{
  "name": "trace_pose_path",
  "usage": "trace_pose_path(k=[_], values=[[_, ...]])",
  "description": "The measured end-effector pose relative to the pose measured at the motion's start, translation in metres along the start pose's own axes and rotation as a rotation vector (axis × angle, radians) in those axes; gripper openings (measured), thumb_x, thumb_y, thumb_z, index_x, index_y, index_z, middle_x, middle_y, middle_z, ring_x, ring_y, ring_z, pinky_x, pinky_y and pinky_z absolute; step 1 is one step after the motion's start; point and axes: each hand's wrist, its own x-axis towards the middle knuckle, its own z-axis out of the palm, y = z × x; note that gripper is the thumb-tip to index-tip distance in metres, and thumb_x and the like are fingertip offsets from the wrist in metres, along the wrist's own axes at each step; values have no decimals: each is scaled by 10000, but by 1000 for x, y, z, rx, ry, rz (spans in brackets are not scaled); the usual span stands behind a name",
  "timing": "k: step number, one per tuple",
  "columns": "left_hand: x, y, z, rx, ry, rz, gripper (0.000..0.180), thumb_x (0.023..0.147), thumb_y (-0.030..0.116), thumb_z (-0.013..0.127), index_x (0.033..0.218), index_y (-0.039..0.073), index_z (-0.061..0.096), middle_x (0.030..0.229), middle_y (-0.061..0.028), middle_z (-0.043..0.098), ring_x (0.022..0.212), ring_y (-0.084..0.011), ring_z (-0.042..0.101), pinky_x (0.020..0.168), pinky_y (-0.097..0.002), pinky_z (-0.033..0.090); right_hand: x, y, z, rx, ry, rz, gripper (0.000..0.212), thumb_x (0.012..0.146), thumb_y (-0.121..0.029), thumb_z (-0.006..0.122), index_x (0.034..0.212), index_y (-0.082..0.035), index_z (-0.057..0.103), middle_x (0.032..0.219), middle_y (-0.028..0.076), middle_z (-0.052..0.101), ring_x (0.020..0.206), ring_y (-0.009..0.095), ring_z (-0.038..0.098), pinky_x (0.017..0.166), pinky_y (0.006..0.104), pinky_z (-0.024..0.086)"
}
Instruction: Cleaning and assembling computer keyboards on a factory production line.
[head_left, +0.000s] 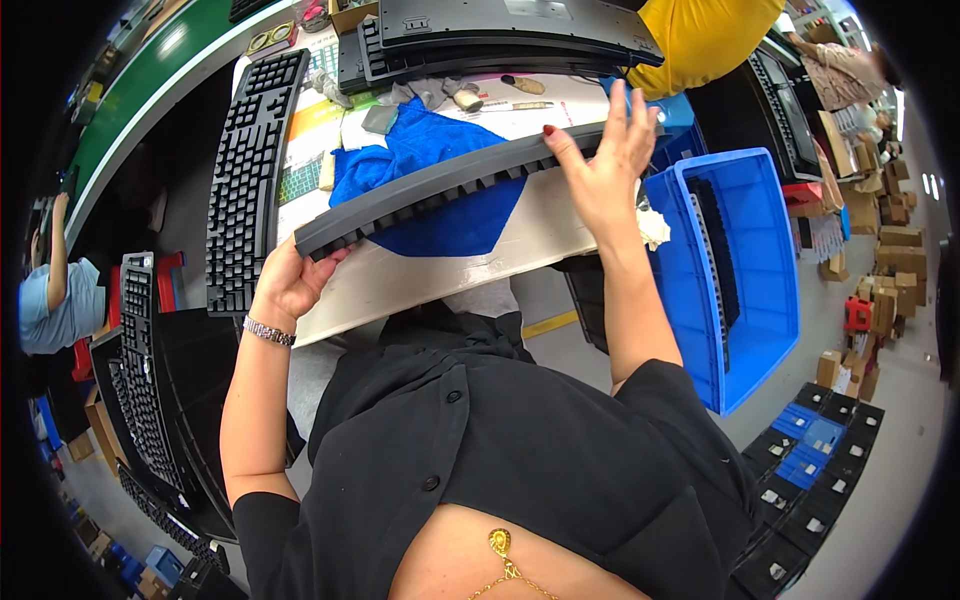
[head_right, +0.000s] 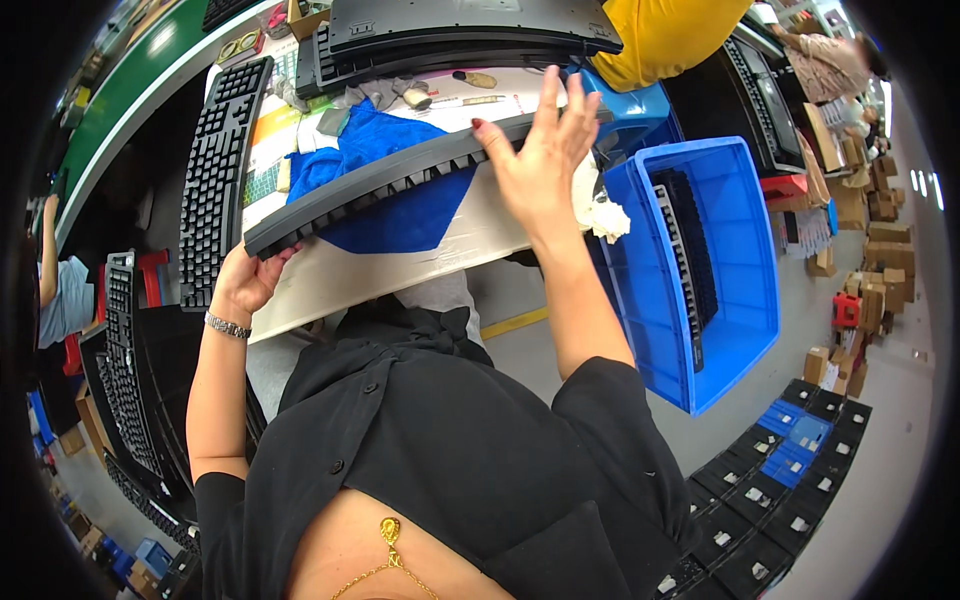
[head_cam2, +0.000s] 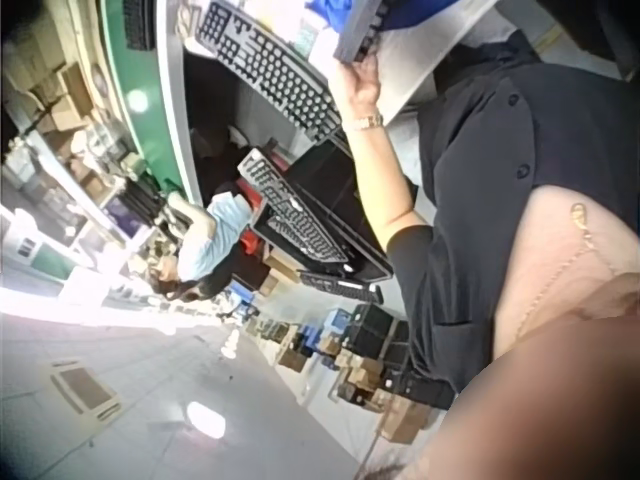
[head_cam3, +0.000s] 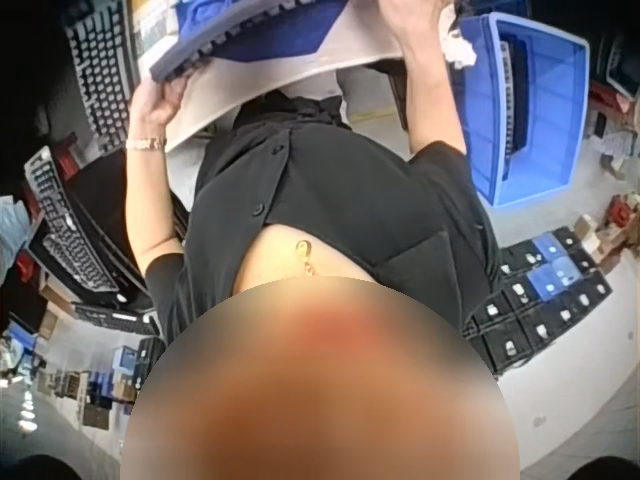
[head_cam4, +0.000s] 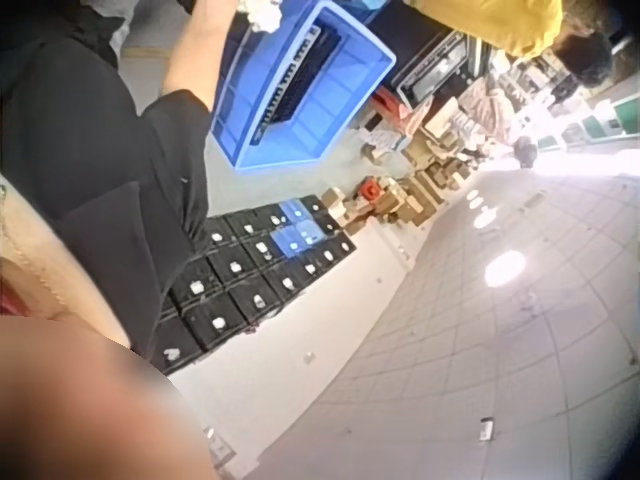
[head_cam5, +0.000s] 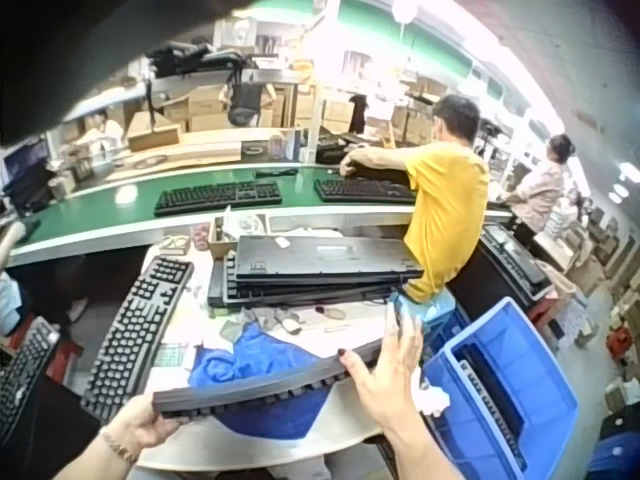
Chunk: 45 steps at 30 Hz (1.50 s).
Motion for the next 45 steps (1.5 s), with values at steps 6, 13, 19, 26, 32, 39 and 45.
trace_pose_path(k=[6, 13, 19, 26, 32, 39, 45], values=[[1, -3, 4, 31, 39, 49, 295, 989, 104, 513, 1224, -73, 539, 996, -230, 702, 750, -294, 733, 534, -228, 611, 3, -4, 2, -38, 16, 16, 904, 904, -542, 617, 1561, -75, 208, 1582, 249, 108, 1479, 465, -36, 1165, 596, -13], [-2, -3, 2, 39, 13, 45, 317, 1001, 132, 498, 1225, -90, 530, 971, -245, 699, 725, -284, 729, 514, -222, 604, 2, 0, 2, 1, -22, -25, 880, 917, -544, 596, 1557, -69, 222, 1584, 247, 132, 1488, 457, -47, 1172, 591, -14], [3, -3, -10, 160, 37, 32, 326, 1009, 177, 505, 1237, -51, 556, 960, -251, 696, 702, -254, 722, 486, -219, 583, 29, 49, -8, 114, -5, 253, 964, 884, -583, 622, 1547, -17, 211, 1570, 282, 209, 1487, 458, 28, 1189, 545, 46], [-34, -18, 12, 1065, 326, 815, 447, 1011, 262, 529, 1381, 12, 497, 1127, -191, 679, 904, -224, 697, 679, -265, 573, 29, 55, -6, 206, 27, 291, 1046, 841, -628, 647, 1542, 9, 202, 1565, 301, 221, 1491, 439, 47, 1196, 517, 72], [-23, -28, 24, 888, -60, 1317, 461, 949, 119, 604, 1391, 40, 495, 1306, -126, 576, 1094, -229, 602, 960, -299, 480, 35, 60, -17, 307, -20, 298, 1017, 840, -529, 695, 1546, 3, 192, 1569, 296, 214, 1486, 436, 105, 1195, 505, 120], [-9, -26, 15, 981, -101, 988, 590, 803, -16, 733, 1353, 29, 524, 1336, -123, 570, 1173, -254, 580, 1045, -335, 436, 13, 126, -54, 274, -316, 331, 874, 829, -346, 745, 1513, -12, 314, 1545, 249, 315, 1450, 413, 251, 1170, 449, 247], [-9, -25, 20, 993, -109, 979, 561, 796, -10, 751, 1316, 18, 543, 1313, -115, 594, 1153, -252, 597, 1034, -338, 449, -15, 165, -15, 89, -346, 510, 623, 868, -233, 710, 1406, -11, 489, 1444, 193, 484, 1240, 337, 548, 1038, 364, 428]])
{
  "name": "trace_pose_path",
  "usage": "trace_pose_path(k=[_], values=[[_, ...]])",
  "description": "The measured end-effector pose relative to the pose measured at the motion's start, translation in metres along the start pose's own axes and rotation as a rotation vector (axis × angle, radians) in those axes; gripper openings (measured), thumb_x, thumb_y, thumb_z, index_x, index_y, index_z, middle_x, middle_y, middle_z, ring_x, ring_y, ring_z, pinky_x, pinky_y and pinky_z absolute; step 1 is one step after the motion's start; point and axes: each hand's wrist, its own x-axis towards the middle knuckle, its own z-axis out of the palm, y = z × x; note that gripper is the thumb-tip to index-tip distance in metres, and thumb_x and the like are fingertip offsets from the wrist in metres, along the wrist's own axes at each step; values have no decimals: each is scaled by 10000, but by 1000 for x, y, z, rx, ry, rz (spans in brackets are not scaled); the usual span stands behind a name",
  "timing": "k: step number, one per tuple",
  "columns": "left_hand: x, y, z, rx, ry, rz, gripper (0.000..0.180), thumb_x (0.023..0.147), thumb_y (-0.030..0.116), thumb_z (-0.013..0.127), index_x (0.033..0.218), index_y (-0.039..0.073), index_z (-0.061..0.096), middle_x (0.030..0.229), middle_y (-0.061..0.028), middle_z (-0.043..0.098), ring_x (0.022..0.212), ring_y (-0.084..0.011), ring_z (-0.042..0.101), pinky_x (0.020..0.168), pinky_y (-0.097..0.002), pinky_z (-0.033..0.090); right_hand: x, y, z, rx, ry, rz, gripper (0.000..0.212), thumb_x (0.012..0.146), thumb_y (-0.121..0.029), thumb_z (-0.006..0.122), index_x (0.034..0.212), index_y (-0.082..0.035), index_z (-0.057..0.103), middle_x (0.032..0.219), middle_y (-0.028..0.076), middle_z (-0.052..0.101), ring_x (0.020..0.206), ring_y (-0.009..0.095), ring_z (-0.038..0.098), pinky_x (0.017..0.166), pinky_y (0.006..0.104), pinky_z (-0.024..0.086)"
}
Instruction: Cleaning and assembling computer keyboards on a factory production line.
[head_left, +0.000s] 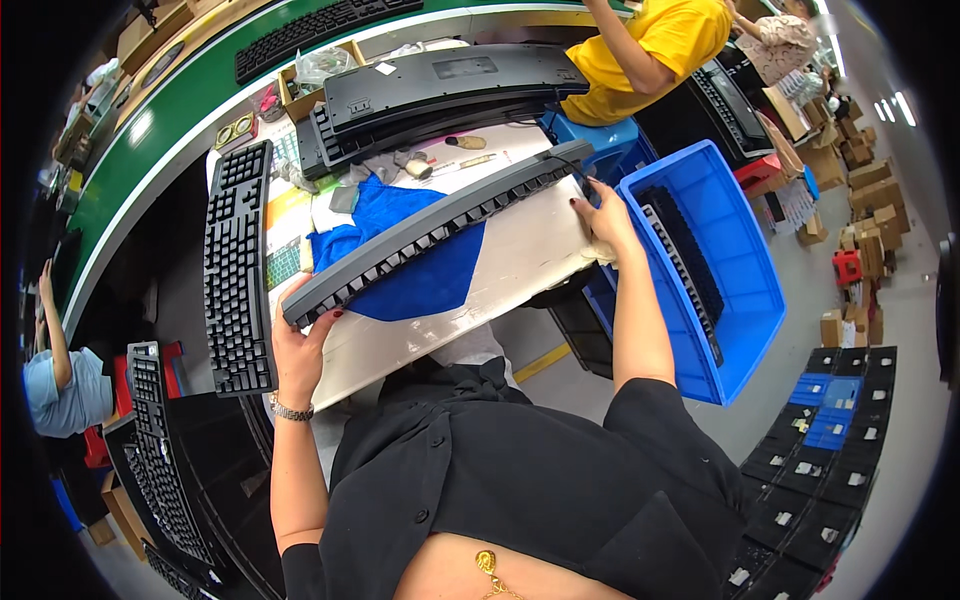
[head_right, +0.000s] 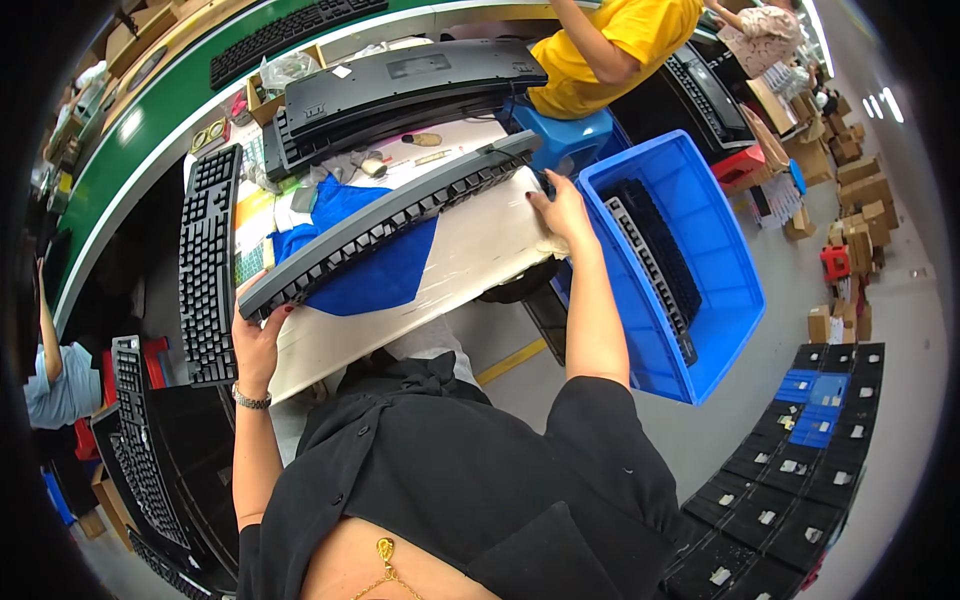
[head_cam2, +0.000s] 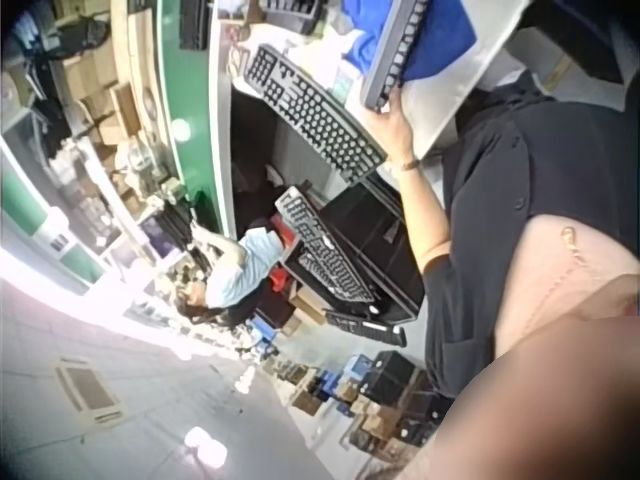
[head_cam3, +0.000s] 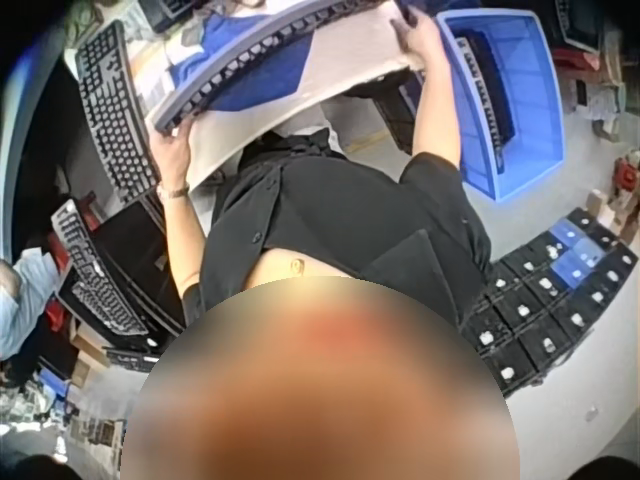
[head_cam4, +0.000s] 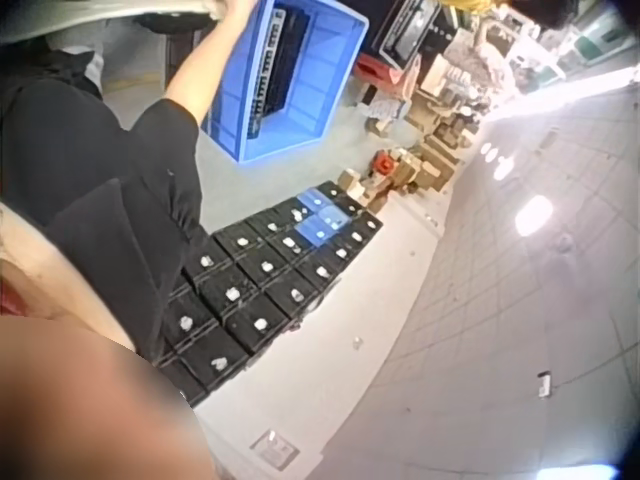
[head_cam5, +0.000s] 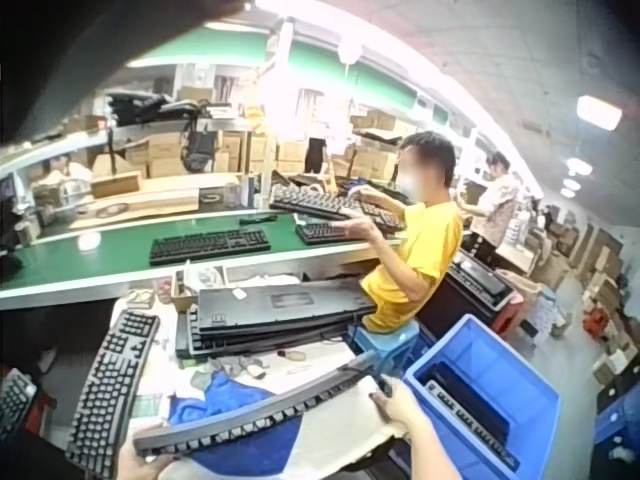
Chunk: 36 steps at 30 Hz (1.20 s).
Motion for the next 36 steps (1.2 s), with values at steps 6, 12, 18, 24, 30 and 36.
trace_pose_path(k=[6, 12, 18, 24, 30, 36], values=[[-3, -6, -2, -2, 11, -35, 541, 802, -6, 749, 1304, 15, 548, 1306, -119, 595, 1130, -242, 605, 1011, -331, 467, 20, 2, -1, 222, -80, 133, 405, 909, -176, 655, 1262, 15, 597, 1235, 148, 641, 897, 270, 668, 841, 299, 509], [-4, 0, 0, -17, 11, -68, 513, 819, 15, 748, 1292, 11, 549, 1220, -126, 640, 1062, -225, 634, 959, -309, 491, 28, 1, -3, 315, 459, -226, 283, 914, -167, 662, 1121, 25, 662, 1026, 119, 709, 749, 209, 637, 726, 285, 510], [-3, -1, -3, -47, 8, -128, 475, 837, 45, 748, 1270, 4, 554, 1115, -123, 679, 977, -206, 656, 887, -294, 510, 20, -48, -35, 439, 538, -308, 237, 906, -190, 697, 1033, 9, 688, 877, 78, 711, 750, 169, 623, 727, 281, 507], [8, -12, -5, -108, -23, -167, 438, 833, 99, 769, 1216, -2, 583, 1020, -107, 690, 858, -176, 620, 774, -284, 497, 35, -61, -43, 588, 61, -194, 270, 912, -279, 720, 1034, -41, 681, 612, -14, 551, 506, 95, 480, 484, 253, 394], [6, -35, 1, -46, -1, -115, 457, 810, 122, 789, 1206, 6, 593, 1010, -109, 694, 833, -172, 616, 777, -287, 508, 34, -61, -36, 554, -31, -153, 221, 943, -318, 680, 884, -119, 603, 513, -62, 416, 357, 35, 303, 347, 219, 230], [-6, 32, -31, -256, 53, -148, 421, 825, 78, 762, 1201, -2, 589, 1027, -90, 696, 821, -142, 629, 771, -251, 515, 33, -107, -59, 567, 62, -180, 250, 943, -305, 675, 822, -101, 597, 516, -56, 422, 368, 40, 313, 354, 216, 236]])
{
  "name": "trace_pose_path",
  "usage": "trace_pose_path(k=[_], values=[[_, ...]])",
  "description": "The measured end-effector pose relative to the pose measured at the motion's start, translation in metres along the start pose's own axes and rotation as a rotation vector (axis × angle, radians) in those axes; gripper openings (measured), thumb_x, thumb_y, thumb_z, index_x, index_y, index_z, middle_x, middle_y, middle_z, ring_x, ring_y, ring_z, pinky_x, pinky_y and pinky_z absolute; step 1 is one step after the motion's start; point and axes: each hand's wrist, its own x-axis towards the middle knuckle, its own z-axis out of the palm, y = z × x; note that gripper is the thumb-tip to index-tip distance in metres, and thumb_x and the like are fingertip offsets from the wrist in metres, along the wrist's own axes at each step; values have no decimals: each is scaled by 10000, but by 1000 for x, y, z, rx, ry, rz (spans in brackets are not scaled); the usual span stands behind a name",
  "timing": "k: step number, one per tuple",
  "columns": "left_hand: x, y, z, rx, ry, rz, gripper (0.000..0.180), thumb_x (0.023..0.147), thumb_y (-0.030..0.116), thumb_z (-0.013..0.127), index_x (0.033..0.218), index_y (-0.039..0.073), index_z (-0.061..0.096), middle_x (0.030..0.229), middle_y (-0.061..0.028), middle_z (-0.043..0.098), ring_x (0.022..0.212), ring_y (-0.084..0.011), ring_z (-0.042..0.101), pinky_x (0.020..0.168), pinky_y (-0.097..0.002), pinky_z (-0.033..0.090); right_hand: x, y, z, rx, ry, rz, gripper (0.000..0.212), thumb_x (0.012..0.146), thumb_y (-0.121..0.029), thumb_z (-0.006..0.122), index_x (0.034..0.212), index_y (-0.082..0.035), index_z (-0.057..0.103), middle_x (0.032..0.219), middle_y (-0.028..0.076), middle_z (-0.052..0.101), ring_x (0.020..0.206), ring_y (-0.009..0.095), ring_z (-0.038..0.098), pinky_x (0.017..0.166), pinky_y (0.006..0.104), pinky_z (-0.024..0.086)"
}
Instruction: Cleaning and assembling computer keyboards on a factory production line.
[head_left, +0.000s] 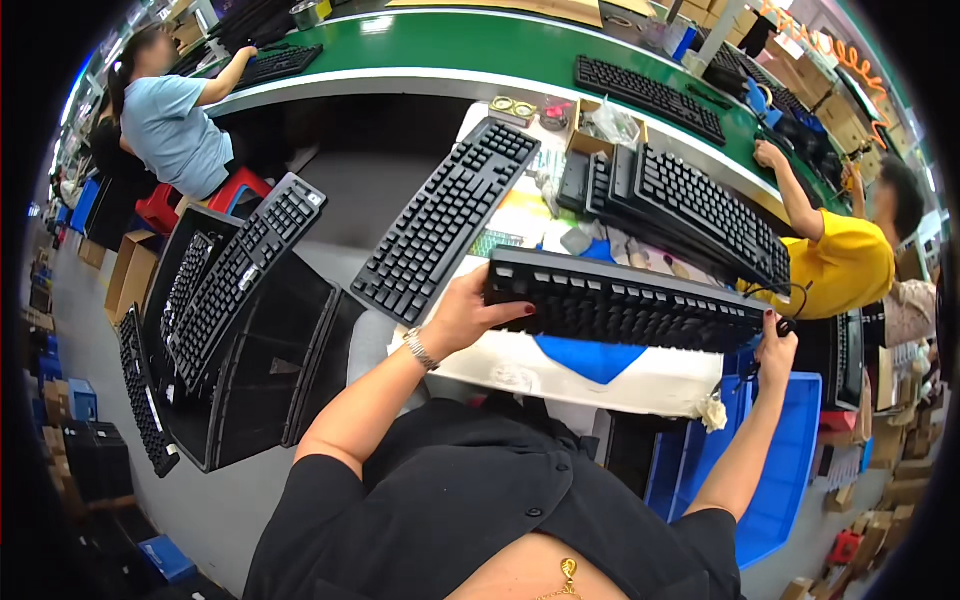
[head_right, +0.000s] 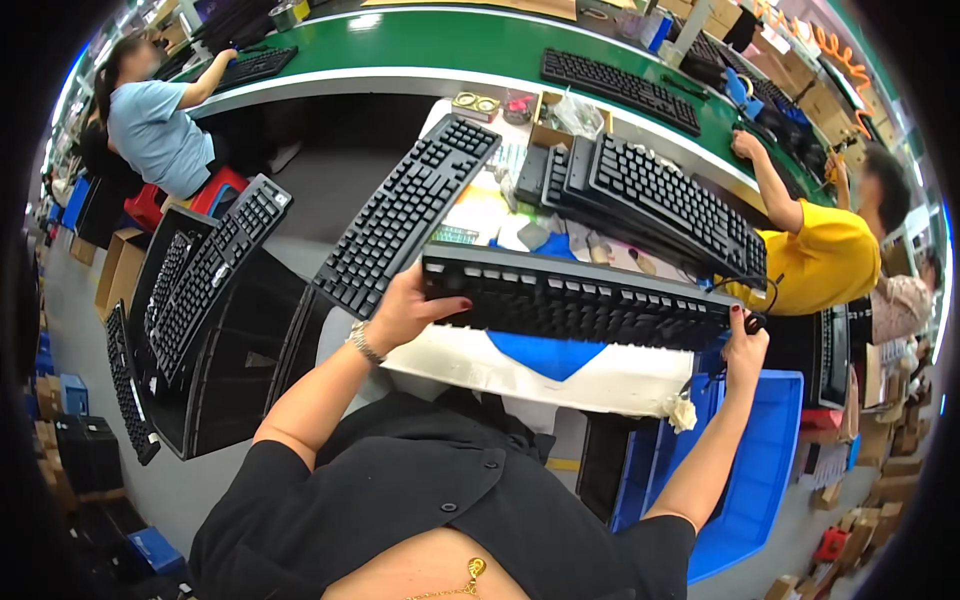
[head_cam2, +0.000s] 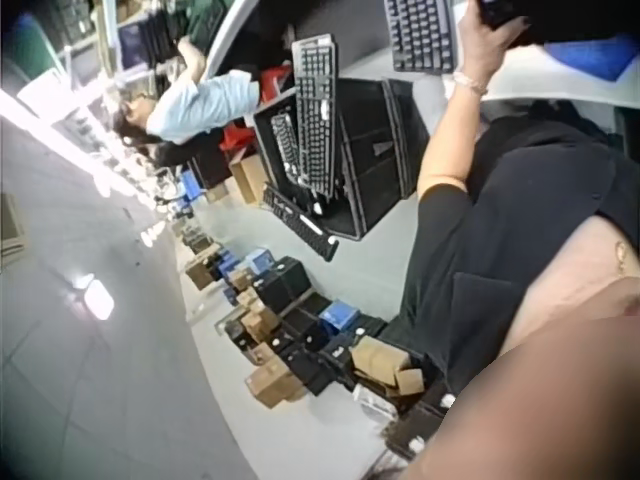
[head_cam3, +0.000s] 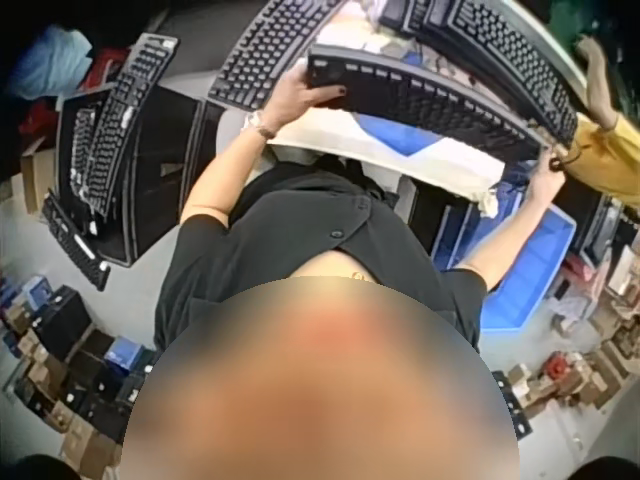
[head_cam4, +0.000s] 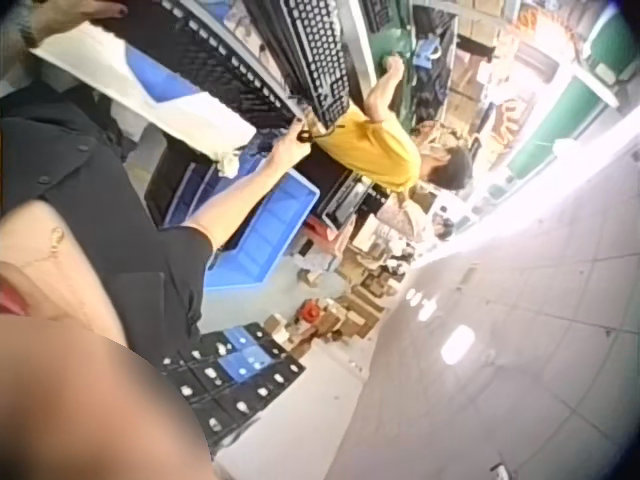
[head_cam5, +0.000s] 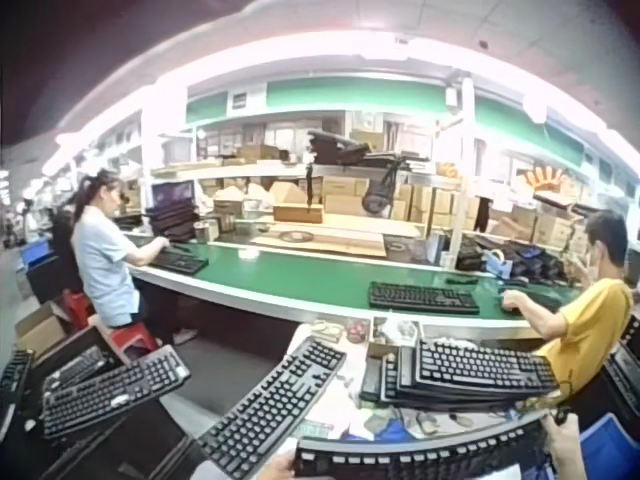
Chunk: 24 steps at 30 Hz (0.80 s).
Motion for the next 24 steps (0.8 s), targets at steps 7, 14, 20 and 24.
trace_pose_path(k=[7, 14, 20, 24], values=[[-24, 21, -99, -626, 224, -106, 286, 941, 85, 591, 1195, -46, 586, 1081, -132, 698, 915, -185, 680, 805, -266, 544, -8, -159, 92, -329, -234, -139, 412, 889, -317, 722, 655, -57, 504, 607, -4, 460, 527, 101, 368, 469, 261, 328], [-37, 60, -178, -838, 526, -83, 400, 1010, 235, 549, 1308, -32, 550, 1280, -158, 638, 1045, -262, 689, 871, -315, 570, 84, -290, 263, -827, -688, -843, 460, 822, -338, 754, 1033, 54, 640, 940, 192, 693, 819, 278, 647, 747, 401, 524], [125, 76, -265, -740, 432, -41, 382, 974, 215, 615, 1283, -8, 594, 1231, -121, 674, 1036, -216, 693, 893, -307, 562, 210, -364, 416, -1163, -77, -1352, 499, 854, -159, 638, 1332, -58, 539, 1302, 169, 566, 1115, 354, 574, 956, 429, 474], [269, 76, -295, -502, 481, -27, 316, 928, 249, 683, 1129, 4, 670, 1084, -102, 725, 878, -200, 727, 775, -252, 581, 218, -340, 462, -766, -18, -1172, 585, 832, -186, 629, 1386, -46, 501, 1310, 187, 547, 1198, 381, 528, 1011, 447, 436]])
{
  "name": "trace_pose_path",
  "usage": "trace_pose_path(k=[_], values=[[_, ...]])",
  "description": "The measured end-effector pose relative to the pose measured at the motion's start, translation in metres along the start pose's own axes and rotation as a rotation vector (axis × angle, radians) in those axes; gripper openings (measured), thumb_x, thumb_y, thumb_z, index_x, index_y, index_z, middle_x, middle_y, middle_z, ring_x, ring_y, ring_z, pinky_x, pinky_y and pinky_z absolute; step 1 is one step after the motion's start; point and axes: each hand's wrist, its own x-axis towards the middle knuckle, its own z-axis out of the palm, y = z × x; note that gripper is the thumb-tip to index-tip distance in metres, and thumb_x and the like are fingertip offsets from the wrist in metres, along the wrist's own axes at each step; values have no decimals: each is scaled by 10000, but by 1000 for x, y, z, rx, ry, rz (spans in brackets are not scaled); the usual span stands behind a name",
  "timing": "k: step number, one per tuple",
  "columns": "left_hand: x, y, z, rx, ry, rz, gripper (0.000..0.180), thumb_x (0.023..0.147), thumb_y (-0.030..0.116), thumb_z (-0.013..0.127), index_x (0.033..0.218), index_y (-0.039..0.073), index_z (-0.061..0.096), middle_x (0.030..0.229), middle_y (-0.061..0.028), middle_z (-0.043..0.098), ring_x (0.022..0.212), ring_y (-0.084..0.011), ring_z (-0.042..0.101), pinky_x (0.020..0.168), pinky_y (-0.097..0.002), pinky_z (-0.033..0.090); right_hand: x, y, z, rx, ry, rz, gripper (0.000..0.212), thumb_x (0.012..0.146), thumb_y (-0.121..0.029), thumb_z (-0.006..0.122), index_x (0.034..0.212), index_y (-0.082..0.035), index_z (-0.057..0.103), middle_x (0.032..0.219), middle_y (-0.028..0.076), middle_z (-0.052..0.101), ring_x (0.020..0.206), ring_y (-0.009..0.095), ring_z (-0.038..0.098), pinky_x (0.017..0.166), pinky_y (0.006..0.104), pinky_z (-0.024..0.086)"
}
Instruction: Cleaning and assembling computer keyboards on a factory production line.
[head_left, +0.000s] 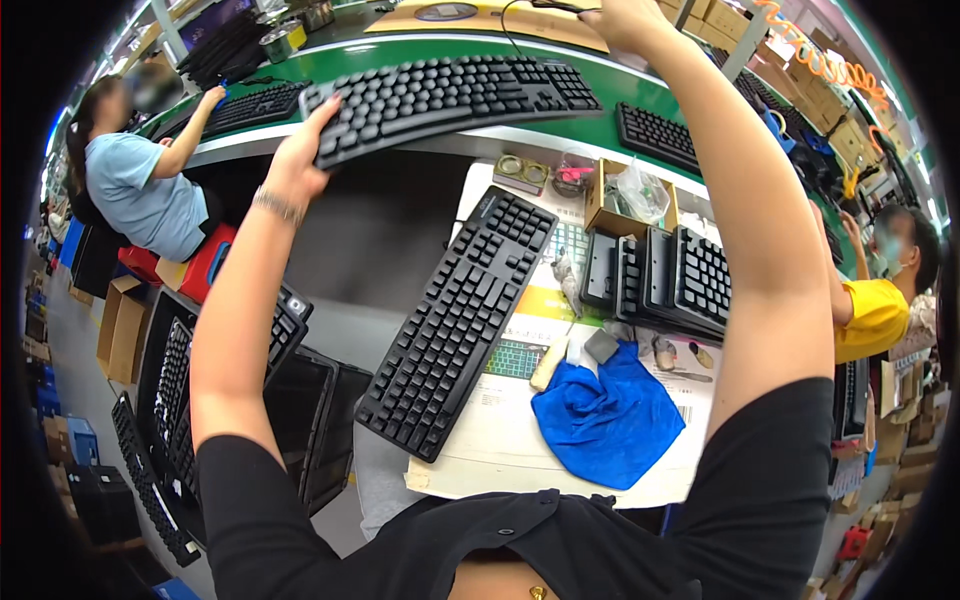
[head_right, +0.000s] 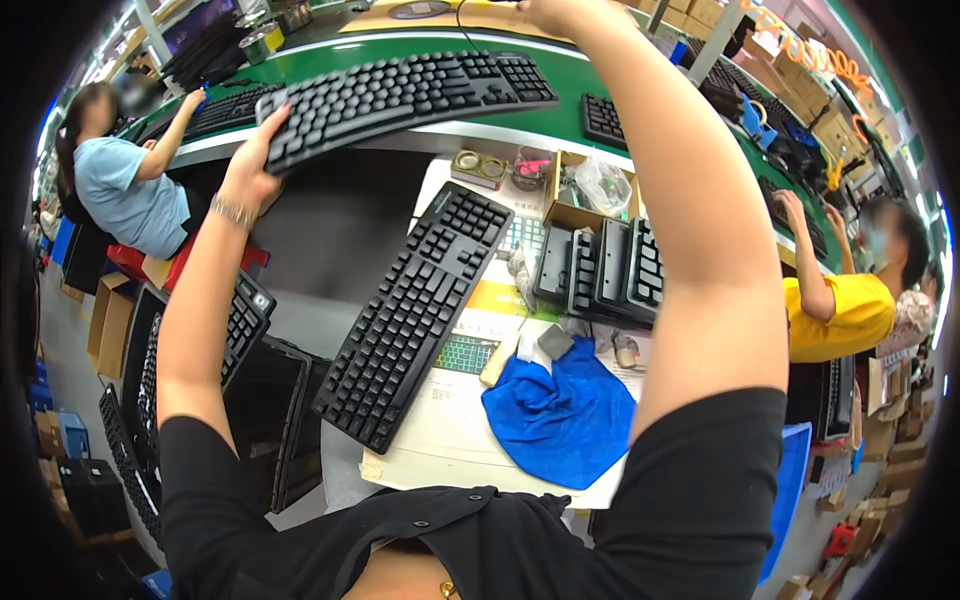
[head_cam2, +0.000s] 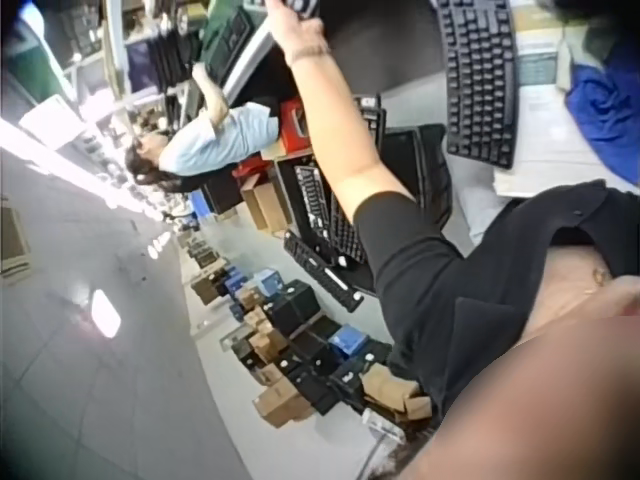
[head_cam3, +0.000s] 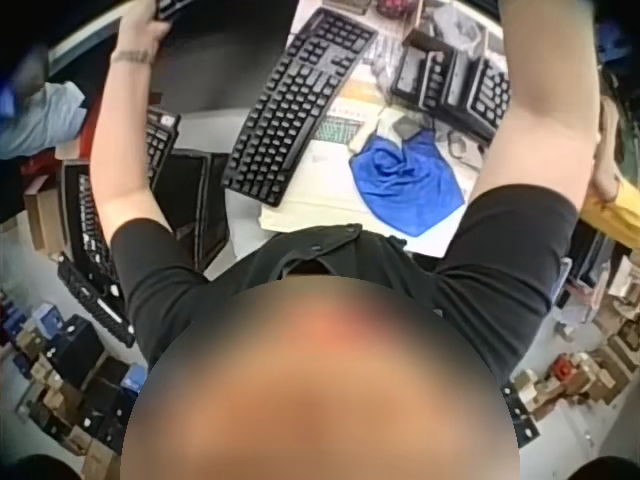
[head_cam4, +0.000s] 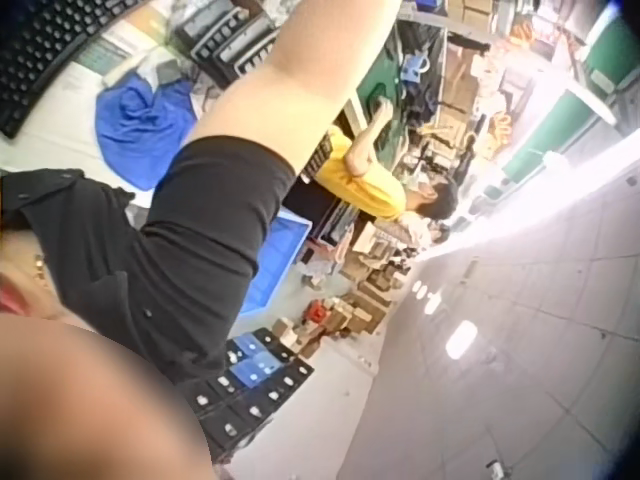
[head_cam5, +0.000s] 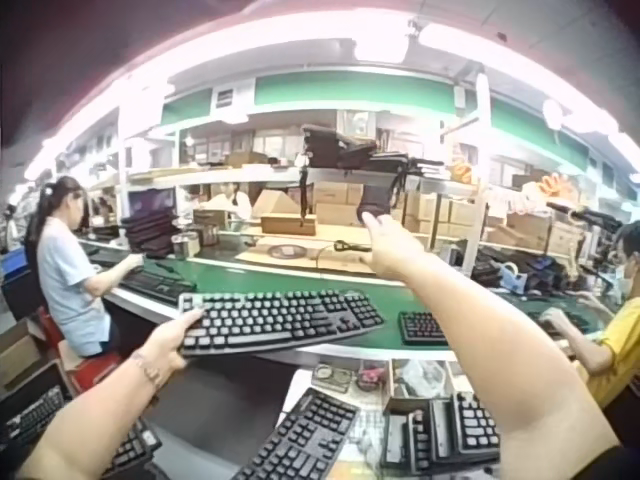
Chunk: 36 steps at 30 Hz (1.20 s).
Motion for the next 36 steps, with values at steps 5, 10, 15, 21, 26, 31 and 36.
trace_pose_path(k=[5, 10, 15, 21, 26, 31, 36], values=[[101, -24, 26, 161, 45, -77, 336, 905, 282, 714, 1094, 8, 672, 998, -87, 741, 798, -199, 733, 749, -269, 594, -109, -2, -44, -162, -2, -579, 355, 849, -116, 666, 1195, -56, 621, 1261, 135, 605, 1170, 307, 579, 1009, 416, 469], [158, -41, 45, 98, 102, -171, 395, 910, 302, 706, 1143, -11, 645, 1162, -152, 689, 907, -259, 721, 802, -323, 591, -227, 30, -157, -80, -484, -172, 453, 829, -80, 694, 1273, -57, 605, 1447, 107, 483, 1359, 310, 430, 1101, 406, 383], [223, -46, 50, -288, 192, -60, 502, 925, 366, 670, 1228, -29, 602, 1358, -203, 561, 1035, -346, 674, 865, -388, 571, -323, 74, -216, -101, -464, 384, 357, 852, -40, 669, 1203, 9, 628, 1368, 150, 537, 1258, 328, 517, 1048, 386, 425], [208, -96, 86, 486, 220, 357, 603, 906, 432, 662, 1272, -40, 577, 1352, -220, 557, 1044, -350, 662, 890, -388, 549, -388, 90, -249, -74, -496, 674, 317, 870, -44, 647, 1172, 50, 628, 1343, 150, 557, 1202, 299, 554, 1017, 358, 440], [129, -111, 114, 986, 106, 608, 645, 894, 464, 655, 1282, -47, 581, 1272, -213, 607, 1008, -306, 663, 881, -358, 532, -427, 123, -248, 4, -437, 776, 277, 890, -75, 640, 1137, 50, 654, 1200, 138, 650, 1064, 261, 624, 913, 316, 491], [4, -133, 169, 1030, -398, 236, 329, 907, 297, 671, 1129, 57, 705, 1061, -68, 716, 901, -131, 650, 814, -253, 522, -487, 201, -236, 188, -306, 964, 257, 919, -129, 637, 1114, 33, 681, 1004, 99, 707, 897, 203, 661, 776, 271, 514], [-99, -158, 201, 1067, -760, 156, 344, 902, 240, 669, 1182, 41, 674, 1080, -86, 716, 913, -164, 671, 784, -265, 534, -527, 226, -239, 351, -192, 1186, 278, 937, -191, 639, 1122, 8, 699, 891, 74, 712, 804, 157, 663, 700, 242, 516]])
